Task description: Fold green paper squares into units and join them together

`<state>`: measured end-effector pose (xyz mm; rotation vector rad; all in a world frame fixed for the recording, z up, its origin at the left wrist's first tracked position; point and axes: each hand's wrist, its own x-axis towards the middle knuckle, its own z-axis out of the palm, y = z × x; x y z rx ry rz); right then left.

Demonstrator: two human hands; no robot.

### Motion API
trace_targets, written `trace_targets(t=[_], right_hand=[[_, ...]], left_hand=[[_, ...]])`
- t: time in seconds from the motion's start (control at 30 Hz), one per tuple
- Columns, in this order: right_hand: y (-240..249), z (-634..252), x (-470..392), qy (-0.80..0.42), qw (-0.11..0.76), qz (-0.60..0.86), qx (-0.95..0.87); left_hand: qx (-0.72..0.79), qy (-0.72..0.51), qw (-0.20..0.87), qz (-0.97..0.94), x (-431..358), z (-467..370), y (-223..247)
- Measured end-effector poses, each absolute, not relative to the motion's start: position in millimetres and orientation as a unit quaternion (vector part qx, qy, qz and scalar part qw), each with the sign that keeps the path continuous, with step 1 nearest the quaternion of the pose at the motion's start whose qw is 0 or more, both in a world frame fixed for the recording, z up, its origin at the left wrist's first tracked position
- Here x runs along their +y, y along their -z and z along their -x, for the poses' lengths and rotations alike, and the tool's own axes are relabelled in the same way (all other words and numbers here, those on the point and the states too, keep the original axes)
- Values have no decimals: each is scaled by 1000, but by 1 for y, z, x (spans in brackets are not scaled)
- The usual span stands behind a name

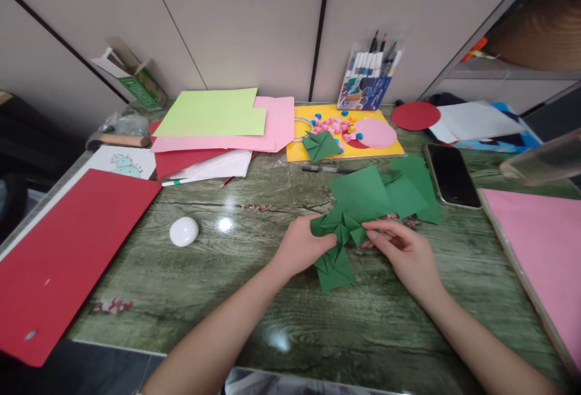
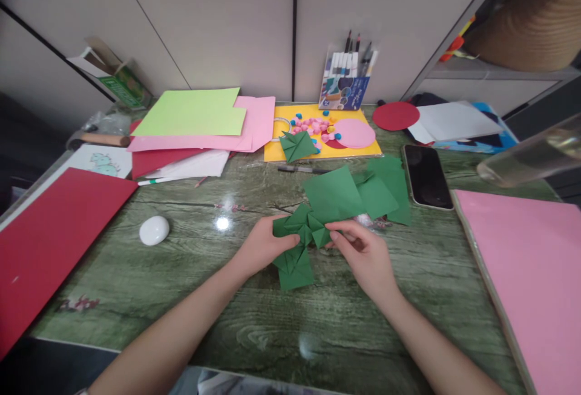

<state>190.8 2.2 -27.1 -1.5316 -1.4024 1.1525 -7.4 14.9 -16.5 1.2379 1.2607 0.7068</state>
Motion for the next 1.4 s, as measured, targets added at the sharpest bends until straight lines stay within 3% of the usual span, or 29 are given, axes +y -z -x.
trace_targets(t=[0.53, 0.87, 1.4], right_hand=[[30, -187, 2, -509, 368, 583, -516], [43, -183, -1, -563, 412, 560, -447], [32, -183, -4, -461, 417, 572, -536]], left_hand=[[529, -321, 598, -509, 14, 5, 21], [538, -347, 591, -491, 13, 0, 24], [478, -365, 675, -428, 10, -2, 23]])
